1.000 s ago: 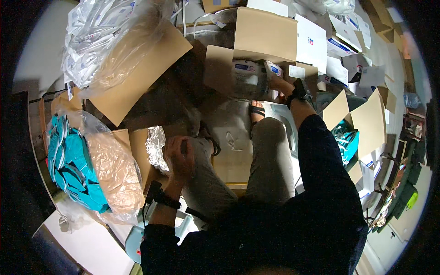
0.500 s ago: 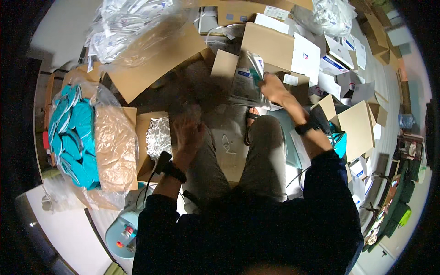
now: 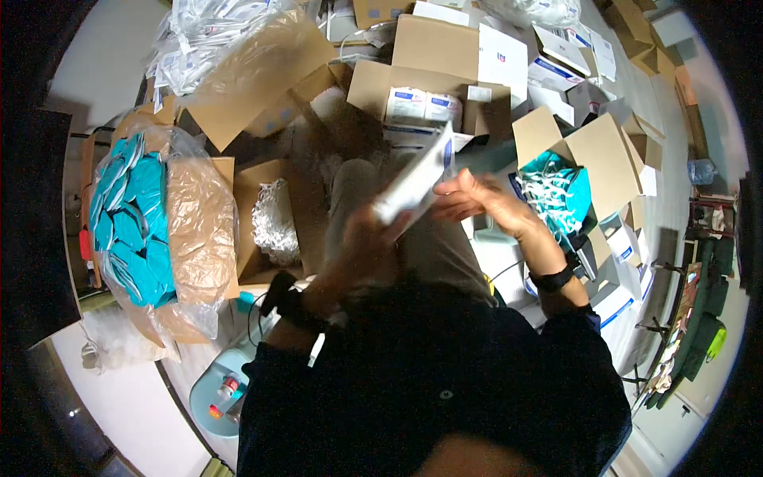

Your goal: The person is sorting and organizing various medical or hygiene supplies into boxes.

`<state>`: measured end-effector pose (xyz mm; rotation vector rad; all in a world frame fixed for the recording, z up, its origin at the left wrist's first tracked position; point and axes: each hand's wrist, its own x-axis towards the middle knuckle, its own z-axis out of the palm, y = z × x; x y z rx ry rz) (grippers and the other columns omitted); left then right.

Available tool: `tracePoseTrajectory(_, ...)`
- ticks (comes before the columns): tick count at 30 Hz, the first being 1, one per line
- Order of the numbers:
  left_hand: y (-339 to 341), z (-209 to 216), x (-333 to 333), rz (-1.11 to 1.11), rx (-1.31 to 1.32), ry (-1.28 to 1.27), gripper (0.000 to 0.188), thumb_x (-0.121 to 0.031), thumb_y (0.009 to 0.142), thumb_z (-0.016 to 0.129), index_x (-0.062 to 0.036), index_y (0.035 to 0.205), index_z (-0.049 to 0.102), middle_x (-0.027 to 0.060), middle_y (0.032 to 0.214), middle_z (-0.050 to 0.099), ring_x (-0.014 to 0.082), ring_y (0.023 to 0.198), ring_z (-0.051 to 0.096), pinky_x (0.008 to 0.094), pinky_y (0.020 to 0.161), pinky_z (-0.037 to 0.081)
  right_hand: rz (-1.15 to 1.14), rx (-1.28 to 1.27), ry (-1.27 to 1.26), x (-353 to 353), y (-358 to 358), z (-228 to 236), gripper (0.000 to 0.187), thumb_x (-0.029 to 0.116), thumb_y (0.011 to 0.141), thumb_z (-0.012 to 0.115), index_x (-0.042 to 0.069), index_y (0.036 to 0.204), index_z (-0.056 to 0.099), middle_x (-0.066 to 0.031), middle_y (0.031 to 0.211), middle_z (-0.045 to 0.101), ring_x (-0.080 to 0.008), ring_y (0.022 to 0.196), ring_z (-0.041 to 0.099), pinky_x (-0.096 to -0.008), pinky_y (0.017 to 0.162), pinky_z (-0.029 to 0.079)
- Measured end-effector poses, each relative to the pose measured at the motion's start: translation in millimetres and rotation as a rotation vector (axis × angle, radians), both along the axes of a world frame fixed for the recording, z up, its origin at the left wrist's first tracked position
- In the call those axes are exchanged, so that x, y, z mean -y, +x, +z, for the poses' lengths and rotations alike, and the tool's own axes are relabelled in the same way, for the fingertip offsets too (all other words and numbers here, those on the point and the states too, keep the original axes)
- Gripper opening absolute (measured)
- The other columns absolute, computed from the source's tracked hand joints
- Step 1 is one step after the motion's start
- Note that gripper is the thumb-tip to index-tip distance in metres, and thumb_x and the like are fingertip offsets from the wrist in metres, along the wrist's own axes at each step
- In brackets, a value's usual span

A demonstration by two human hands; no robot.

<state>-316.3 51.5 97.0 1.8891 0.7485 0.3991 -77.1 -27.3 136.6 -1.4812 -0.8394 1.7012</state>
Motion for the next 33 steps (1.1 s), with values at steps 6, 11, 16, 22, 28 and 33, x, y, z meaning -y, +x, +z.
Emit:
tracePoseTrajectory(6, -66.2, -11.8, 24.5, 0.197, 0.132, -0.833, 0.053, -0.016, 0.079, 0.072, -0.0019, 0.125, 0.049, 0.0152, 0.115, 0.060, 0.0264, 0.105, 0.060, 0.0385, 0.086, 0.050, -0.108, 0.547, 0.143, 27.2, -23.1, -53.4, 0.051, 0.023, 0.076, 0.079, -0.003, 0.111, 0.054, -0.0128, 0.093, 0.064, -0.0155, 0.077, 0.063, -0.0274, 0.067, 0.052)
tracePoseTrajectory(11, -80.3, -15.1, 36.9, 0.325, -0.376, -0.106, 0.064, -0.018, 0.073, 0.077, -0.0009, 0.127, 0.047, 0.0189, 0.117, 0.057, 0.0324, 0.106, 0.058, 0.0443, 0.089, 0.047, 0.033, 0.758, -0.034, 24.2, -67.7, -57.7, 0.058, 0.018, 0.065, 0.084, -0.002, 0.111, 0.054, -0.0159, 0.101, 0.064, -0.0255, 0.094, 0.063, -0.0336, 0.082, 0.051)
tracePoseTrajectory(16, -44.8, -9.9, 14.9, 0.247, -0.296, 0.714, 0.050, -0.017, 0.072, 0.075, -0.0038, 0.115, 0.055, 0.0177, 0.109, 0.059, 0.0363, 0.096, 0.059, 0.0434, 0.086, 0.047, -0.053, 0.714, 0.071, 26.9, -71.2, -63.8, 0.060, 0.014, 0.064, 0.083, 0.001, 0.115, 0.052, -0.0154, 0.100, 0.063, -0.0262, 0.094, 0.062, -0.0345, 0.084, 0.051)
tracePoseTrajectory(22, -3.8, -57.1, 8.5, -0.004, -0.036, 0.452, 0.017, -0.012, 0.072, 0.072, -0.0041, 0.085, 0.064, 0.0134, 0.082, 0.059, 0.0330, 0.079, 0.060, 0.0440, 0.074, 0.047, -0.042, 0.800, 0.388, 40.2, -65.1, -88.7, 0.059, 0.009, 0.065, 0.082, 0.003, 0.116, 0.052, -0.0096, 0.097, 0.063, -0.0197, 0.084, 0.063, -0.0299, 0.077, 0.052)
tracePoseTrajectory(28, 4.9, -48.4, 16.6, -0.003, 0.061, 0.186, 0.018, -0.015, 0.075, 0.073, -0.0014, 0.080, 0.064, 0.0124, 0.076, 0.059, 0.0277, 0.069, 0.060, 0.0371, 0.063, 0.048, -0.270, 0.187, 0.299, 47.0, -57.2, -108.5, 0.029, 0.004, 0.079, 0.072, 0.002, 0.106, 0.059, -0.0017, 0.089, 0.062, -0.0071, 0.076, 0.057, -0.0245, 0.064, 0.049)
tracePoseTrajectory(33, 2.9, -31.3, 16.0, -0.063, 0.024, -0.029, 0.019, -0.017, 0.076, 0.074, -0.0008, 0.078, 0.063, 0.0109, 0.073, 0.060, 0.0239, 0.064, 0.060, 0.0343, 0.059, 0.047, -0.182, 0.201, 0.338, 44.1, -60.8, -92.8, 0.005, 0.005, 0.087, 0.065, 0.002, 0.090, 0.063, -0.0001, 0.076, 0.062, -0.0058, 0.069, 0.056, -0.0219, 0.060, 0.046)
